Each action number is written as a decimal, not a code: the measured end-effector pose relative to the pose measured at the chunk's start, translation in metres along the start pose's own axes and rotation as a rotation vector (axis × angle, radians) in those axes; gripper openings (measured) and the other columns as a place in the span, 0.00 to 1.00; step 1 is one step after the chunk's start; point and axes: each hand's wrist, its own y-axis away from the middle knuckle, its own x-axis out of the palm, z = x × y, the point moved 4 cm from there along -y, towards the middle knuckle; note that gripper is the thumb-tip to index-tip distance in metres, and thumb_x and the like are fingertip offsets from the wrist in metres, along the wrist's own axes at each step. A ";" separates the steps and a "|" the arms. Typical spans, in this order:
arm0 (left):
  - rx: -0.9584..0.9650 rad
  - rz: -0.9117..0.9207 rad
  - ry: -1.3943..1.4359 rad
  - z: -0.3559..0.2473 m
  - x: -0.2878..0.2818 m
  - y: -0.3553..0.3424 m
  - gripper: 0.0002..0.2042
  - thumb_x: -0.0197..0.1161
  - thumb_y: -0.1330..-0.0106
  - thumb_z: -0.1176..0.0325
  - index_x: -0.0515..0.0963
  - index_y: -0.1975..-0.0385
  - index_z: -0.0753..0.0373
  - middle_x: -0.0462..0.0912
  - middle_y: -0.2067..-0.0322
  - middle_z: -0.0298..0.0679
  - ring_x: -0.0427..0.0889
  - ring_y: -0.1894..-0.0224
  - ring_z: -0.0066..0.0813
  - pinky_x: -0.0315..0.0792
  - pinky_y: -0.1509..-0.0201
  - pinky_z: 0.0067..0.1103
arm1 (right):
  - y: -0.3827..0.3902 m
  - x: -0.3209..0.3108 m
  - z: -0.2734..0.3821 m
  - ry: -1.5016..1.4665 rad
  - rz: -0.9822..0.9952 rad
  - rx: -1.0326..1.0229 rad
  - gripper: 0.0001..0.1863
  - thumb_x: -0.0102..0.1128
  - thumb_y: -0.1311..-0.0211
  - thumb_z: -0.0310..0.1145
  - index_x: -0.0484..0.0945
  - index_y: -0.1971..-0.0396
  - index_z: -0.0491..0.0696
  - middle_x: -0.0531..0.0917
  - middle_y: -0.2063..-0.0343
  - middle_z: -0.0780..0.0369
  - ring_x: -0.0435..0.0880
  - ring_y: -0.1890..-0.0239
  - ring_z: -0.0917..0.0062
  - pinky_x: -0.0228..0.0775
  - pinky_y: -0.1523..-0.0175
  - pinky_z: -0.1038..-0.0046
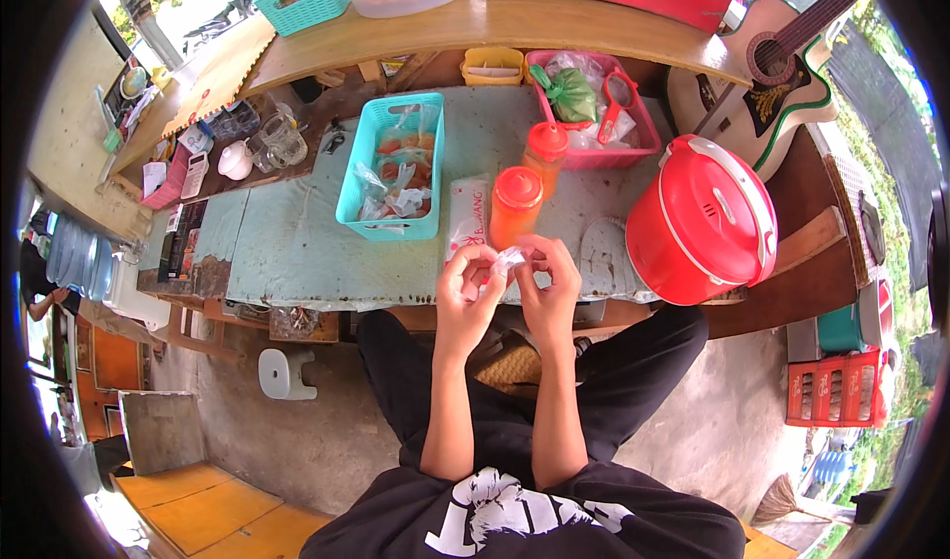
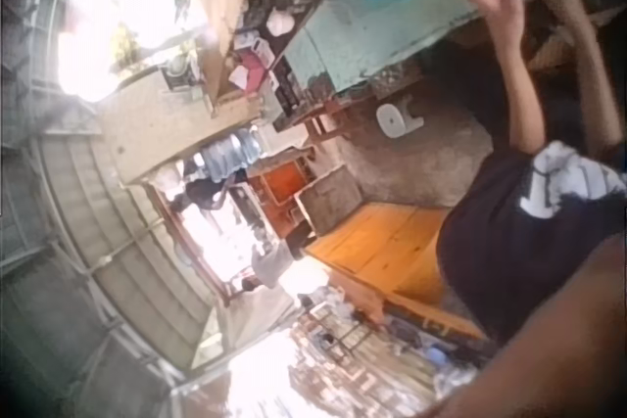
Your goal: The person sits at a cluttered table and repeatedly fills small clear plastic bags with a red liquid from an orange squeeze bottle. After filling, the person twists and ties the bag shut by hand, then places the finished bag into a light blue plastic basket. The process is repeated for multiple bags.
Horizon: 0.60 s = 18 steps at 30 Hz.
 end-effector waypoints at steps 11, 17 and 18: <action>-0.004 -0.070 -0.115 0.004 -0.013 -0.005 0.08 0.63 0.33 0.79 0.77 0.56 0.69 0.79 0.67 0.31 0.75 0.67 0.13 0.70 0.62 0.13 | 0.000 -0.002 -0.024 -0.017 0.220 0.064 0.09 0.67 0.45 0.20 0.80 0.64 0.40 0.80 0.71 0.60 0.80 0.68 0.75 0.73 0.58 0.73; 0.077 -0.036 0.038 -0.021 -0.007 0.003 0.11 0.64 0.35 0.80 0.74 0.55 0.65 0.75 0.70 0.28 0.70 0.69 0.11 0.66 0.64 0.12 | -0.001 -0.004 -0.052 -0.221 -0.150 0.134 0.07 0.60 0.42 0.16 0.72 0.68 0.43 0.78 0.73 0.65 0.74 0.72 0.84 0.68 0.64 0.79; 0.105 -0.033 -0.045 -0.031 -0.005 0.002 0.14 0.65 0.36 0.80 0.73 0.51 0.65 0.72 0.72 0.27 0.67 0.70 0.11 0.63 0.64 0.12 | -0.003 -0.010 -0.058 -0.159 -0.105 0.076 0.08 0.59 0.39 0.16 0.70 0.67 0.44 0.77 0.71 0.66 0.75 0.73 0.86 0.68 0.68 0.81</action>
